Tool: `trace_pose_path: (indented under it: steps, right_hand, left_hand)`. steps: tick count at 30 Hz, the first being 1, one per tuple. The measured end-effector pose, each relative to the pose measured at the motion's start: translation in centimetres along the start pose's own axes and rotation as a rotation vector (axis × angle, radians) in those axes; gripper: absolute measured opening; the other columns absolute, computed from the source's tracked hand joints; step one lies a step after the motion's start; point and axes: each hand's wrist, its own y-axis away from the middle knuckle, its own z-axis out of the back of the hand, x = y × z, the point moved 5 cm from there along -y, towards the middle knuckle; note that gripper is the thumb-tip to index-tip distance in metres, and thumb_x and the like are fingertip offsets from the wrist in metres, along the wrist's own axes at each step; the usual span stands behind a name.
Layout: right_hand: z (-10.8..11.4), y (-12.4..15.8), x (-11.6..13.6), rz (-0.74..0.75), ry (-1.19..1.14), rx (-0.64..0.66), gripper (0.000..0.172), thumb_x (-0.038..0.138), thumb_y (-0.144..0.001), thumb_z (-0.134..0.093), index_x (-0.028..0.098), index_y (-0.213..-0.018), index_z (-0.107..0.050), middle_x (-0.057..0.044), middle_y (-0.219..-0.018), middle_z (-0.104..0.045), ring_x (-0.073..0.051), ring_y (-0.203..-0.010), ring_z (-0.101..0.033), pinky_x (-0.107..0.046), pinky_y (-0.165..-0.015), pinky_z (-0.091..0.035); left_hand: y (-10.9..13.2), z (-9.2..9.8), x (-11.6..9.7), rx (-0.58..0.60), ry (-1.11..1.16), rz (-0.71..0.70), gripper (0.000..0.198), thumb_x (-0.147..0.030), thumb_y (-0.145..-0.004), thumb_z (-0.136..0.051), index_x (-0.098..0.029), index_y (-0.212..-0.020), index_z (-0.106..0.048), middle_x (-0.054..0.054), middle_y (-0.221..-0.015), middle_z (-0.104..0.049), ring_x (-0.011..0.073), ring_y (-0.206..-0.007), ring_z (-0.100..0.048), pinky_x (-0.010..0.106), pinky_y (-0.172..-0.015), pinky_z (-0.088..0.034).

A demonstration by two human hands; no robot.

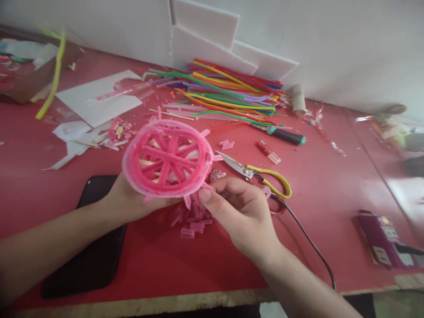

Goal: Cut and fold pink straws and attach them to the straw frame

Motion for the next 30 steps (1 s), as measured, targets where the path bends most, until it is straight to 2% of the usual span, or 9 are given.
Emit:
trace_pose_path:
  steps: [4, 9, 18, 24, 30]
  right_hand:
    - [0.12, -0.01, 0.10, 0.024, 0.042, -0.019, 0.020, 0.039, -0.082, -0.075, 0.021, -0.074, -0.070, 0.003, -0.057, -0.055, -0.008, -0.050, -0.044, -0.021, -0.043, -0.035]
    - [0.31, 0.12, -0.04, 0.037, 0.073, -0.019, 0.020, 0.038, -0.083, -0.075, 0.020, -0.074, -0.070, 0.003, -0.057, -0.055, -0.008, -0.049, -0.044, -0.021, -0.043, -0.036]
    - [0.32, 0.18, 0.14, 0.054, 0.091, -0.046, 0.021, 0.037, -0.082, -0.076, 0.019, -0.072, -0.070, 0.003, -0.056, -0.056, -0.008, -0.049, -0.046, -0.020, -0.043, -0.037]
    - [0.48, 0.19, -0.23, 0.049, 0.090, -0.022, 0.018, 0.035, -0.083, -0.075, 0.020, -0.076, -0.072, 0.002, -0.057, -0.058, -0.009, -0.052, -0.048, -0.022, -0.046, -0.039]
    - [0.39, 0.11, -0.13, 0.016, -0.001, -0.001, 0.018, 0.038, -0.082, -0.076, 0.021, -0.078, -0.072, 0.002, -0.061, -0.058, -0.008, -0.052, -0.046, -0.020, -0.045, -0.036]
  left_hand:
    - [0.03, -0.37, 0.11, 0.081, 0.050, -0.004, 0.051, -0.026, -0.066, -0.080, -0.023, -0.106, -0.050, 0.008, -0.116, -0.063, 0.0271, -0.103, -0.067, 0.050, -0.085, -0.059]
    - [0.04, -0.32, 0.33, 0.075, 0.045, 0.004, 0.051, -0.026, -0.065, -0.083, -0.024, -0.104, -0.050, 0.004, -0.107, -0.062, 0.0247, -0.095, -0.067, 0.049, -0.083, -0.059]
    - [0.11, -0.23, 0.16, 0.075, 0.052, -0.084, 0.056, -0.026, -0.066, -0.083, -0.023, -0.111, -0.050, 0.008, -0.121, -0.061, 0.0290, -0.111, -0.064, 0.053, -0.095, -0.054]
    - [0.04, -0.24, -0.01, 0.102, 0.006, -0.082, 0.047, -0.030, -0.068, -0.081, -0.022, -0.105, -0.052, 0.009, -0.123, -0.062, 0.0304, -0.114, -0.063, 0.056, -0.096, -0.053]
    - [0.08, -0.20, 0.07, 0.102, 0.005, -0.141, 0.050, -0.031, -0.070, -0.080, -0.020, -0.109, -0.051, 0.010, -0.120, -0.060, 0.0291, -0.113, -0.063, 0.056, -0.096, -0.052]
